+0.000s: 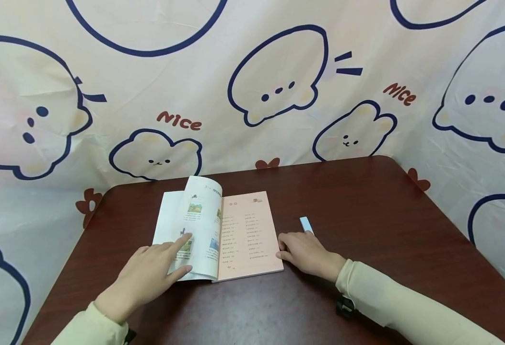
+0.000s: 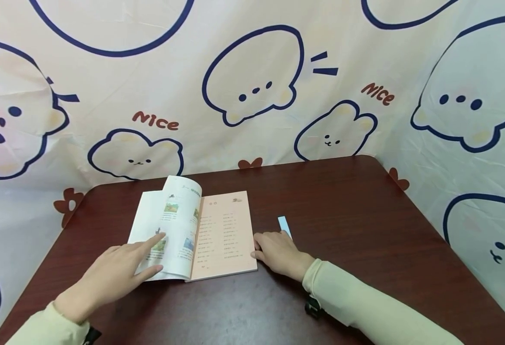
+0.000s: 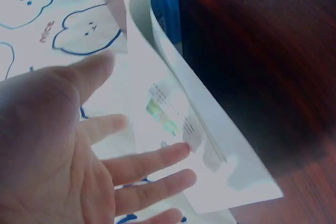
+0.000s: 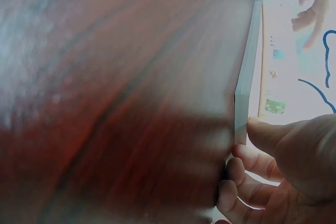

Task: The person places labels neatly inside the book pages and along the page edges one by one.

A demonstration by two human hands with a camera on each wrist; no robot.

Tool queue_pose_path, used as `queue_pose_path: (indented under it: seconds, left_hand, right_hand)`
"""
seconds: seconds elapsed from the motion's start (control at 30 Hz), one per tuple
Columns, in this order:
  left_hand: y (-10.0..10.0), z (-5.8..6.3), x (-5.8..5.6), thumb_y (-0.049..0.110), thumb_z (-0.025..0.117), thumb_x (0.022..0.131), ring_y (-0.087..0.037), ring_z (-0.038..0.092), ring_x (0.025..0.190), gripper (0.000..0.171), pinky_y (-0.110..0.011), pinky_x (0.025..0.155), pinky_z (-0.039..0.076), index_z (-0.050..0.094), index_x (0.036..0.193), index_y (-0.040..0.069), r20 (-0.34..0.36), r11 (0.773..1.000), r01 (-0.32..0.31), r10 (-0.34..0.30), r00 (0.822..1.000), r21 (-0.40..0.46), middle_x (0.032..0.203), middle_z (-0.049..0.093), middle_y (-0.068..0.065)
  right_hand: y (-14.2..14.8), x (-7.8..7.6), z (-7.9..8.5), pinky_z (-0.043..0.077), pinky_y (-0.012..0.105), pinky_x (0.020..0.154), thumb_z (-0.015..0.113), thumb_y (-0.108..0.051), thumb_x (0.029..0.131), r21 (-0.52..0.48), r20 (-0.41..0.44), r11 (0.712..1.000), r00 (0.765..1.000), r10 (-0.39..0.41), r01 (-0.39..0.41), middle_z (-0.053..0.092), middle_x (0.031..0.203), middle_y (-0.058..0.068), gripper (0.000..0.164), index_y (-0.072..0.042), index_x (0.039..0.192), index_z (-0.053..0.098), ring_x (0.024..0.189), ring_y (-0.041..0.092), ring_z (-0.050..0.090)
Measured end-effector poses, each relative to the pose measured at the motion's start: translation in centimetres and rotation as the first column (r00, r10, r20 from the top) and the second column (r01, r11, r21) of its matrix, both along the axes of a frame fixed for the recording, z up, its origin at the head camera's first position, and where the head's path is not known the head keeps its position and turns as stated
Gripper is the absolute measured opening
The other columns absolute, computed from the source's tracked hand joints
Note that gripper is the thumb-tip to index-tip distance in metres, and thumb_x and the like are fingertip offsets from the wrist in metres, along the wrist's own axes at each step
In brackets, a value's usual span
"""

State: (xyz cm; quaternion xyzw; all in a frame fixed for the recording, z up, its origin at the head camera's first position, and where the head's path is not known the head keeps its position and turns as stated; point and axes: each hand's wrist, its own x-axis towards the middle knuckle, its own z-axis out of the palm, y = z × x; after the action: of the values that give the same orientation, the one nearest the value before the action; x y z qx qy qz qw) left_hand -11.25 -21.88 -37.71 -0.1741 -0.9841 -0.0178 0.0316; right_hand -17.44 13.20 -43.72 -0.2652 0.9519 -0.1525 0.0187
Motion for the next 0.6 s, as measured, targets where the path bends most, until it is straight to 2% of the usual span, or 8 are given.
queue_pose_path:
  seconds: [0.1, 0.17, 0.23, 0.3, 0.43, 0.6]
  left_hand:
    - [0.8, -0.3, -0.6, 0.053, 0.064, 0.094, -0.023, 0.066, 0.079, 0.067, -0.044, 0.071, 0.051, 0.043, 0.154, 0.031, 0.015, 0.999, 0.003, -0.003, 1.0, -0.035, 0.102, 0.069, -0.008]
    - [1.3, -0.4, -1.1, 0.055, 0.06, 0.096, -0.02, 0.059, 0.07, 0.066, -0.039, 0.061, 0.048, 0.038, 0.155, 0.038, 0.044, 0.999, 0.003, -0.001, 0.999, -0.05, 0.098, 0.064, -0.01]
    - [1.8, -0.6, -1.5, 0.057, 0.056, 0.098, -0.02, 0.057, 0.069, 0.062, -0.037, 0.055, 0.045, 0.036, 0.155, 0.043, 0.077, 0.998, 0.002, 0.003, 0.997, -0.066, 0.101, 0.062, -0.012]
    - [2.2, -0.7, -2.0, 0.059, 0.053, 0.098, -0.021, 0.057, 0.071, 0.059, -0.038, 0.055, 0.045, 0.038, 0.154, 0.044, 0.097, 0.997, 0.003, 0.005, 0.995, -0.081, 0.103, 0.061, -0.012]
    - [2.8, -0.8, -2.7, 0.059, 0.053, 0.098, -0.019, 0.053, 0.07, 0.057, -0.036, 0.058, 0.043, 0.045, 0.15, 0.04, 0.087, 0.994, 0.028, -0.018, 0.996, -0.107, 0.093, 0.059, -0.008]
    - [3.2, -0.9, -3.1, 0.052, 0.066, 0.093, -0.022, 0.054, 0.068, 0.052, -0.035, 0.055, 0.041, 0.061, 0.137, 0.024, -0.034, 0.994, 0.061, -0.064, 0.997, -0.094, 0.084, 0.059, -0.009]
  right_hand:
    - [0.0, 0.0, 0.1, 0.031, 0.026, 0.056, 0.074, -0.03, 0.093, -0.003, -0.001, 1.0, 1.0, 0.008, -0.008, 0.048, 0.063, -0.01, 0.031, -0.02, 0.074, 0.051, 0.056, 0.006, 0.042]
    - [0.0, 0.1, 0.2, 0.03, 0.026, 0.055, 0.073, -0.029, 0.093, 0.0, -0.001, 1.0, 1.0, 0.013, -0.013, 0.048, 0.063, -0.009, 0.031, -0.02, 0.074, 0.051, 0.056, 0.006, 0.042]
    - [0.1, 0.0, 0.2, 0.03, 0.026, 0.055, 0.073, -0.029, 0.093, 0.0, 0.003, 1.0, 1.0, 0.012, -0.012, 0.048, 0.063, -0.01, 0.03, -0.02, 0.074, 0.051, 0.056, 0.006, 0.042]
    - [0.1, 0.0, 0.2, 0.03, 0.026, 0.055, 0.073, -0.029, 0.093, 0.002, 0.008, 1.0, 1.0, 0.011, -0.011, 0.048, 0.063, -0.009, 0.03, -0.02, 0.075, 0.051, 0.056, 0.006, 0.042]
    - [0.0, -0.1, 0.1, 0.031, 0.026, 0.056, 0.073, -0.029, 0.094, 0.004, 0.014, 1.0, 1.0, 0.01, -0.01, 0.047, 0.063, -0.009, 0.03, -0.021, 0.075, 0.05, 0.056, 0.007, 0.042]
    - [0.1, 0.0, 0.1, 0.032, 0.028, 0.058, 0.073, -0.031, 0.093, -0.004, 0.015, 1.0, 1.0, -0.001, 0.002, 0.047, 0.063, -0.01, 0.031, -0.022, 0.075, 0.05, 0.057, 0.007, 0.043]
